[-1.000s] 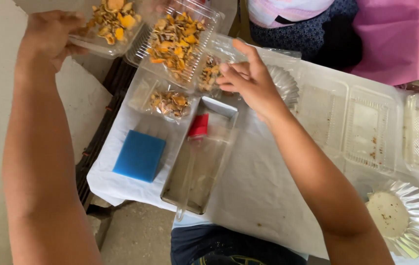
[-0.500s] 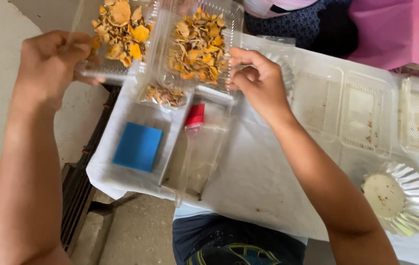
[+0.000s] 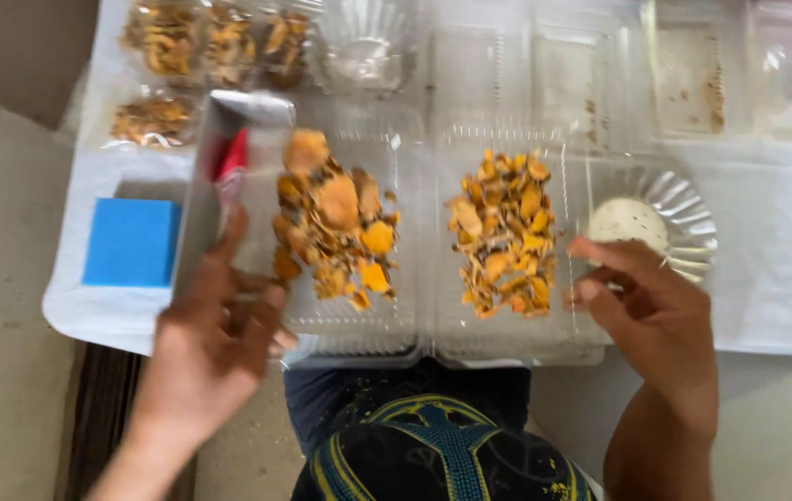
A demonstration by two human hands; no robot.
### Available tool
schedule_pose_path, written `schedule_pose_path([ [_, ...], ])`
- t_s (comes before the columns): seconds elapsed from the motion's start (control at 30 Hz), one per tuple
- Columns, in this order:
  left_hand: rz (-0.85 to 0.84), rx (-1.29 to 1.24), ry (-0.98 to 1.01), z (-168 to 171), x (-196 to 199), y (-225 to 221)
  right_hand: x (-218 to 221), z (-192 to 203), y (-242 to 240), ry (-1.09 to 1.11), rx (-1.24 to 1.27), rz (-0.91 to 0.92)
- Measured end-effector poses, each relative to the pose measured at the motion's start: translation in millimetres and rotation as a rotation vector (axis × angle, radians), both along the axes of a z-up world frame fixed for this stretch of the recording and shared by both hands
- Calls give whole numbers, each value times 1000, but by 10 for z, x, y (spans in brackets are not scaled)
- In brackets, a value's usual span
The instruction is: The person is arranging dried turmeric slices into small plastic and foil containers and then applying a coating using a red silicone brush.
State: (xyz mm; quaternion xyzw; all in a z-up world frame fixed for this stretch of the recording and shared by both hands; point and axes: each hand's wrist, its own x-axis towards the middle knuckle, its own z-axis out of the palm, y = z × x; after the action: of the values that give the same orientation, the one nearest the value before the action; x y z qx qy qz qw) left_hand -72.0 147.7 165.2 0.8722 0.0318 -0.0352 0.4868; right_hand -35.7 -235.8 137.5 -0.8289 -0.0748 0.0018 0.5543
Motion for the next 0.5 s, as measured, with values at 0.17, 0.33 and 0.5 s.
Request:
schedule_pose_path([
  [0.17,-43,71,-29,-571,-263,-493,-336,-405,-505,99,-30,-73],
  [0.33,99,101,14,-1084,-400,-582,-333,-590,-491,190,-92,-49],
  [0.5,145,102,-168,-1297,-212,-590,-236,-702,-266,150,-200,-134],
])
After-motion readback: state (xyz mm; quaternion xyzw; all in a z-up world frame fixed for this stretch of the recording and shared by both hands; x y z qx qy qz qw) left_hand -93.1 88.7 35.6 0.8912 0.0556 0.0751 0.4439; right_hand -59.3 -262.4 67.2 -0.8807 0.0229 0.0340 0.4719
